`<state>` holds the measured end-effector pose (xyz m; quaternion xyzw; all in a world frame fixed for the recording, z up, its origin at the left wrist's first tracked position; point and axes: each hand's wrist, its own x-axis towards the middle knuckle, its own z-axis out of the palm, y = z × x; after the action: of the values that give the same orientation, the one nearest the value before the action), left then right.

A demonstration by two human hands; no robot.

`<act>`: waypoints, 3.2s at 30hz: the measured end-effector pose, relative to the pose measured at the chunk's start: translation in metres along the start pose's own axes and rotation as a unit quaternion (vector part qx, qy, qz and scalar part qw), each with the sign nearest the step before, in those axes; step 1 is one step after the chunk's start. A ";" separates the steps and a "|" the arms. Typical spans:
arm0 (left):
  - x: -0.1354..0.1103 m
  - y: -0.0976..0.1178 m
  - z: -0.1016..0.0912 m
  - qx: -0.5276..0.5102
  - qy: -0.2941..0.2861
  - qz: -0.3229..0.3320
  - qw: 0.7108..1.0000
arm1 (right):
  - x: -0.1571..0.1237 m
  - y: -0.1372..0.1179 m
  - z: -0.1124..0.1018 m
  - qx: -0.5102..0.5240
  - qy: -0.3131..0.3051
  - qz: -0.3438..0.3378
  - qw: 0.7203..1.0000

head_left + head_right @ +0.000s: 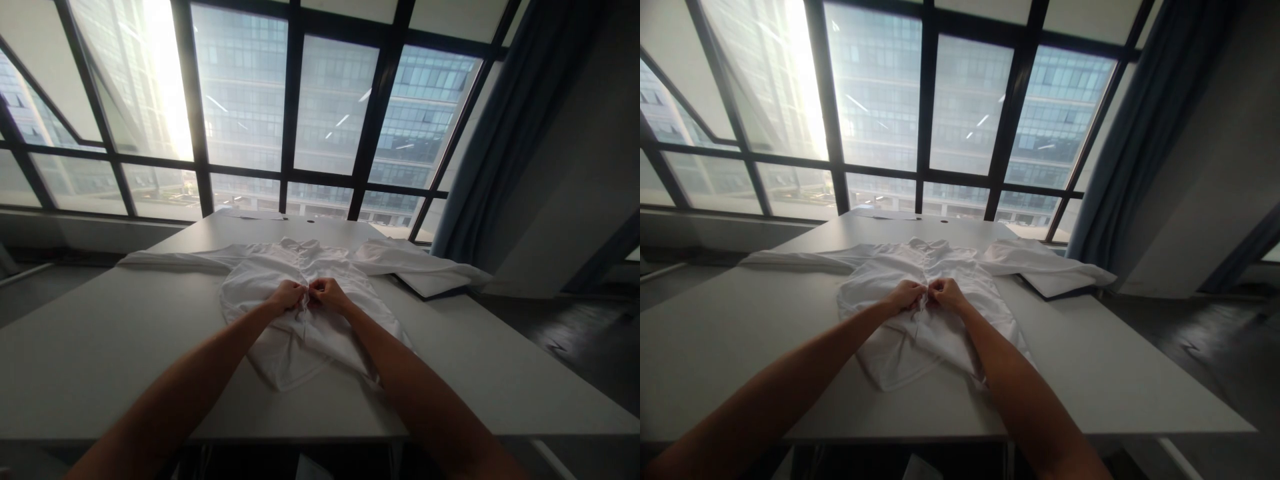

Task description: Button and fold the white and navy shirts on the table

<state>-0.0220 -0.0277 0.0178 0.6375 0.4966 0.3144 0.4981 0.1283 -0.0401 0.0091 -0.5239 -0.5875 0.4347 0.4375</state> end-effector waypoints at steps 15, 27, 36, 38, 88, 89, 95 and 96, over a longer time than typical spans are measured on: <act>0.005 -0.003 -0.001 0.002 0.000 -0.044 0.999 | -0.002 -0.006 0.010 -0.334 0.089 -0.145 0.927; 0.011 -0.001 -0.001 -0.043 0.037 -0.082 0.995 | 0.001 -0.002 0.010 -0.345 0.082 -0.172 0.919; 0.013 -0.007 -0.004 0.033 -0.008 0.061 0.998 | 0.009 0.000 0.000 -0.201 0.060 -0.025 0.977; 0.014 -0.008 -0.007 0.122 0.000 0.140 0.983 | 0.010 0.000 -0.002 -0.146 0.028 0.011 0.989; -0.059 0.056 -0.148 0.403 -0.194 0.111 0.888 | -0.080 -0.053 -0.153 -0.386 -0.035 -0.052 0.920; -0.064 0.061 -0.157 0.390 -0.192 0.118 0.893 | -0.076 -0.056 -0.160 -0.378 0.001 -0.054 0.924; -0.095 0.075 -0.193 0.314 -0.331 0.093 0.885 | -0.076 -0.063 -0.167 -0.307 -0.206 0.124 0.921; -0.095 0.075 -0.192 0.300 -0.356 0.095 0.880 | -0.076 -0.063 -0.163 -0.301 -0.255 0.162 0.904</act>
<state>-0.1996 -0.0567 0.1563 0.8694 0.2938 -0.0524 0.3938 0.2767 -0.1120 0.1045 -0.5901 -0.6886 0.4211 0.0177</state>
